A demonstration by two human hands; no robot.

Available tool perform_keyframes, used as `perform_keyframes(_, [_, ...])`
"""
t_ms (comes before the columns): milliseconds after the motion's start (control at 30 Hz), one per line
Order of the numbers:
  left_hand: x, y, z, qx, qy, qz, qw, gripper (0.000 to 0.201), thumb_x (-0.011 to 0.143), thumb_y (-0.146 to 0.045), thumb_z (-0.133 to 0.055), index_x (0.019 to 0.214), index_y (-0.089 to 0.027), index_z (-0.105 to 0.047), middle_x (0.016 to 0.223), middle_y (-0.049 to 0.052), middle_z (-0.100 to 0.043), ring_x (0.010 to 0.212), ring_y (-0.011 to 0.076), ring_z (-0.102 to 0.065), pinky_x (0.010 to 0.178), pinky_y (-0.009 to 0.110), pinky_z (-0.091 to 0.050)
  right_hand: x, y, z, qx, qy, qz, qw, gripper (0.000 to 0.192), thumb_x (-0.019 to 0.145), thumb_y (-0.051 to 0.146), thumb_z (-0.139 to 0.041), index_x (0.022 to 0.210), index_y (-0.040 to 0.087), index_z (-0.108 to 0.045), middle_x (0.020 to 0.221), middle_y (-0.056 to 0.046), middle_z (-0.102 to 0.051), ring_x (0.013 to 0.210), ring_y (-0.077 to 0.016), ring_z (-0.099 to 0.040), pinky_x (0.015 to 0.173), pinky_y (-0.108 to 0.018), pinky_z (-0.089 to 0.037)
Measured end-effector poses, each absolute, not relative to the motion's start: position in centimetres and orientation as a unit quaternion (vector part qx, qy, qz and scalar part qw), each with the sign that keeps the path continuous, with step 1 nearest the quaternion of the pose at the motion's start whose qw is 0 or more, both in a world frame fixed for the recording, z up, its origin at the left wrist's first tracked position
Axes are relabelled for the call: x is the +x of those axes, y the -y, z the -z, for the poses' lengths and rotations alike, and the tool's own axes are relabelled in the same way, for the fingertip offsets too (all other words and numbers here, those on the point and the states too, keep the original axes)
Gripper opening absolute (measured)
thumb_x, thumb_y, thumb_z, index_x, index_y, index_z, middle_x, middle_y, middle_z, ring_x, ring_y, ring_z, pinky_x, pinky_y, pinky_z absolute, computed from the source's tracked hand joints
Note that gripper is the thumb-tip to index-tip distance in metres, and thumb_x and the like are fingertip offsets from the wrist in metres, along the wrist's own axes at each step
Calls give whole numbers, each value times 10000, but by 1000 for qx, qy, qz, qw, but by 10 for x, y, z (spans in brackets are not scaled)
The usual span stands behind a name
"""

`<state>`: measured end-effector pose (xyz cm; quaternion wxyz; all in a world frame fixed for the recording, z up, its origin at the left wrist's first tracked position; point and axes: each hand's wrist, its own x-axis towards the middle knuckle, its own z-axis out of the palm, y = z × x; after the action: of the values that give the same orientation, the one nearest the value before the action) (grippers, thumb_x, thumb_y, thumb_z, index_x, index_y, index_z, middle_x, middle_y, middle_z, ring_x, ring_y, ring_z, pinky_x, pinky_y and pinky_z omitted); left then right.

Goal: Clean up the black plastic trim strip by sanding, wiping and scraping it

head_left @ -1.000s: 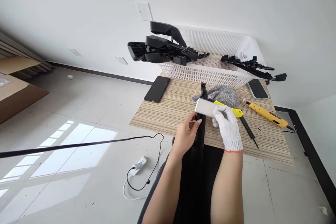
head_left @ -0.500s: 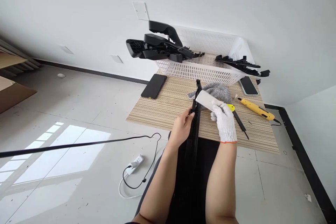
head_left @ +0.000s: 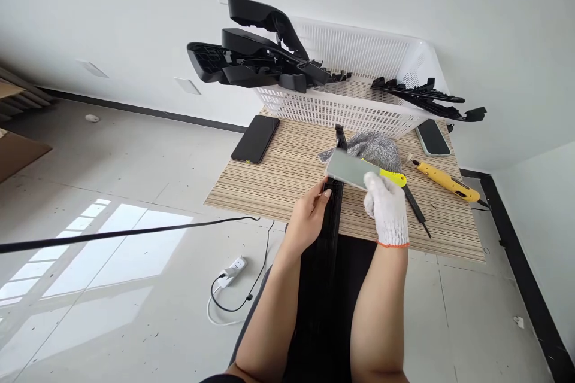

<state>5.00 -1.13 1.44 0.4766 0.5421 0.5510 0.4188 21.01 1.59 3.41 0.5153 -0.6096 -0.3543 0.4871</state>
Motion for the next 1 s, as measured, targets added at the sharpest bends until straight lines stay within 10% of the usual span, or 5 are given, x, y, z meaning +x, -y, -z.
perform_keyframes(667, [52,14,-14,547,-566,-418,454,432,966,-479,-463,1229,-190,-645,753,26,-676,811,211,-652,759,310,-506,199,-28,-30,-633,312,-465,534,319,800,468,-666,934,179,-658,601,5,-621,453,-82,-509,381,-184,-371])
perform_keyframes(1000, [51,12,-12,551,-575,-396,457,488,966,-495,-451,1271,-163,-636,791,37,-680,729,194,-625,691,300,-476,205,-21,-32,-556,333,-550,526,268,793,450,-681,937,238,-602,447,105,-410,342,-52,-305,316,-168,-183])
